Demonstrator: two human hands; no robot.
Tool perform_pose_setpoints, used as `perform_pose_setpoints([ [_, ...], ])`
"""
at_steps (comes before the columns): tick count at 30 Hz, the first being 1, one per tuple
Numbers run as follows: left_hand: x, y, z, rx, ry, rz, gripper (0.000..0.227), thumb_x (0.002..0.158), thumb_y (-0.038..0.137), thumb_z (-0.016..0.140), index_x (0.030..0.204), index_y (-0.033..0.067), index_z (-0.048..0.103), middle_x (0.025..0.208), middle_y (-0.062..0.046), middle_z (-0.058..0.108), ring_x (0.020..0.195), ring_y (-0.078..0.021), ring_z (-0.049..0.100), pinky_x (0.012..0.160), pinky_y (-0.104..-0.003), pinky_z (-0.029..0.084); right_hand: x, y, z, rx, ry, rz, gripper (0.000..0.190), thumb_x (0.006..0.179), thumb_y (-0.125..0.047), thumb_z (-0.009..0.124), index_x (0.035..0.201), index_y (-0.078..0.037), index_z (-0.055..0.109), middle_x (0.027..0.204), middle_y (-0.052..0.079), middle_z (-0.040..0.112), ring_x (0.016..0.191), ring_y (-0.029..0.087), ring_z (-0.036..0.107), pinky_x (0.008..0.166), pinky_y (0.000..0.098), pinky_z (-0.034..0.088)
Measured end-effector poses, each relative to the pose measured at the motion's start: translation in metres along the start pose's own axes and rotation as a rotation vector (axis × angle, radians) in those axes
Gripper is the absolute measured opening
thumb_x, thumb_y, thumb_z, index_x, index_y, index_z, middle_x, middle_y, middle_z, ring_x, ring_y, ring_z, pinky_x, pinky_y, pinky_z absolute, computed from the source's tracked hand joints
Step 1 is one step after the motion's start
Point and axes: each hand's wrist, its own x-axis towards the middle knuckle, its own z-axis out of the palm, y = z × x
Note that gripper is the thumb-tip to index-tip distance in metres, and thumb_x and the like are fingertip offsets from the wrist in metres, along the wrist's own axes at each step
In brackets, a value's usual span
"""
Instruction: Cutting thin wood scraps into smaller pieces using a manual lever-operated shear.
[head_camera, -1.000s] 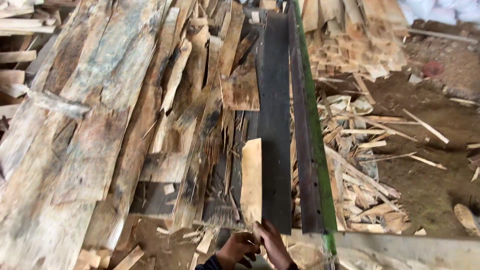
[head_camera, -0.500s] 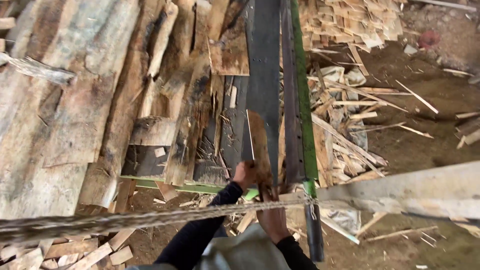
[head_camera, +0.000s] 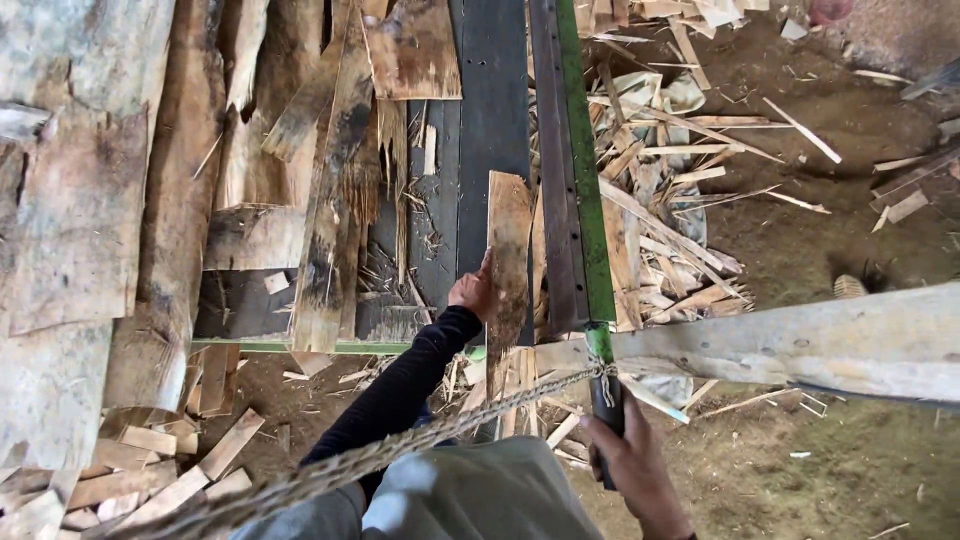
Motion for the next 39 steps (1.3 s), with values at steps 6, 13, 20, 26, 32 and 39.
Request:
perform_pose_setpoints([
  [6, 0.038, 0.011, 0.006, 0.006, 0.010, -0.053, 0.101, 0.093, 0.038, 0.072, 0.166, 0.0114, 0.008, 0.110, -0.024, 0.073, 0.096, -0.0390, 0.072, 0.082, -0.049, 0.060, 0.011, 0.012, 0.016, -0.350, 0.181, 0.100, 0.072, 0.086, -0.024, 0.071, 0.151, -0.018, 0.040, 0.064, 0.014, 0.063, 0.047, 0.021, 0.059, 0.042, 0.0384, 0.048],
  [13, 0.051, 0.033, 0.003, 0.035, -0.022, -0.078, 0.086, 0.094, 0.024, 0.064, 0.164, 0.0052, 0.016, 0.109, -0.019, 0.073, 0.097, -0.0347, 0.074, 0.076, -0.045, 0.062, 0.044, 0.070, 0.025, -0.477, 0.165, 0.061, 0.080, 0.087, -0.019, 0.066, 0.156, -0.016, 0.025, 0.077, 0.015, 0.072, 0.053, 0.024, 0.069, 0.047, 0.0410, 0.057],
  [20, 0.042, 0.038, -0.013, 0.112, -0.069, -0.090, 0.078, 0.093, 0.014, 0.057, 0.162, 0.0035, 0.023, 0.113, -0.017, 0.073, 0.103, -0.0328, 0.073, 0.080, -0.042, 0.062, 0.036, 0.049, 0.030, -0.536, 0.145, 0.016, 0.080, 0.089, -0.017, 0.064, 0.157, -0.015, 0.022, 0.084, 0.017, 0.073, 0.057, 0.028, 0.071, 0.050, 0.0447, 0.059],
  [26, 0.052, 0.036, -0.011, 0.151, -0.138, -0.069, 0.082, 0.093, 0.009, 0.056, 0.163, 0.0042, 0.013, 0.116, -0.019, 0.070, 0.100, -0.0311, 0.073, 0.079, -0.039, 0.063, 0.048, 0.077, 0.025, -0.574, 0.151, -0.066, 0.085, 0.088, -0.018, 0.064, 0.159, -0.013, 0.018, 0.084, 0.016, 0.072, 0.055, 0.023, 0.071, 0.049, 0.0410, 0.061],
  [32, 0.068, 0.027, 0.002, 0.122, -0.141, -0.085, 0.087, 0.097, 0.021, 0.059, 0.164, 0.0027, 0.007, 0.117, -0.019, 0.070, 0.100, -0.0313, 0.072, 0.080, -0.043, 0.062, 0.008, -0.012, 0.019, -0.537, 0.162, 0.133, 0.082, 0.091, -0.026, 0.069, 0.159, -0.017, 0.024, 0.074, 0.016, 0.069, 0.051, 0.024, 0.065, 0.045, 0.0443, 0.056],
  [39, 0.060, 0.026, 0.006, -0.169, -0.016, -0.171, 0.053, 0.113, 0.027, 0.036, 0.162, 0.0078, 0.032, 0.104, -0.018, 0.077, 0.096, -0.0368, 0.075, 0.082, -0.049, 0.060, 0.029, 0.033, 0.014, -0.468, 0.220, 0.091, 0.063, 0.087, -0.021, 0.067, 0.146, -0.013, 0.047, 0.074, 0.017, 0.066, 0.051, 0.024, 0.063, 0.044, 0.0414, 0.056],
])
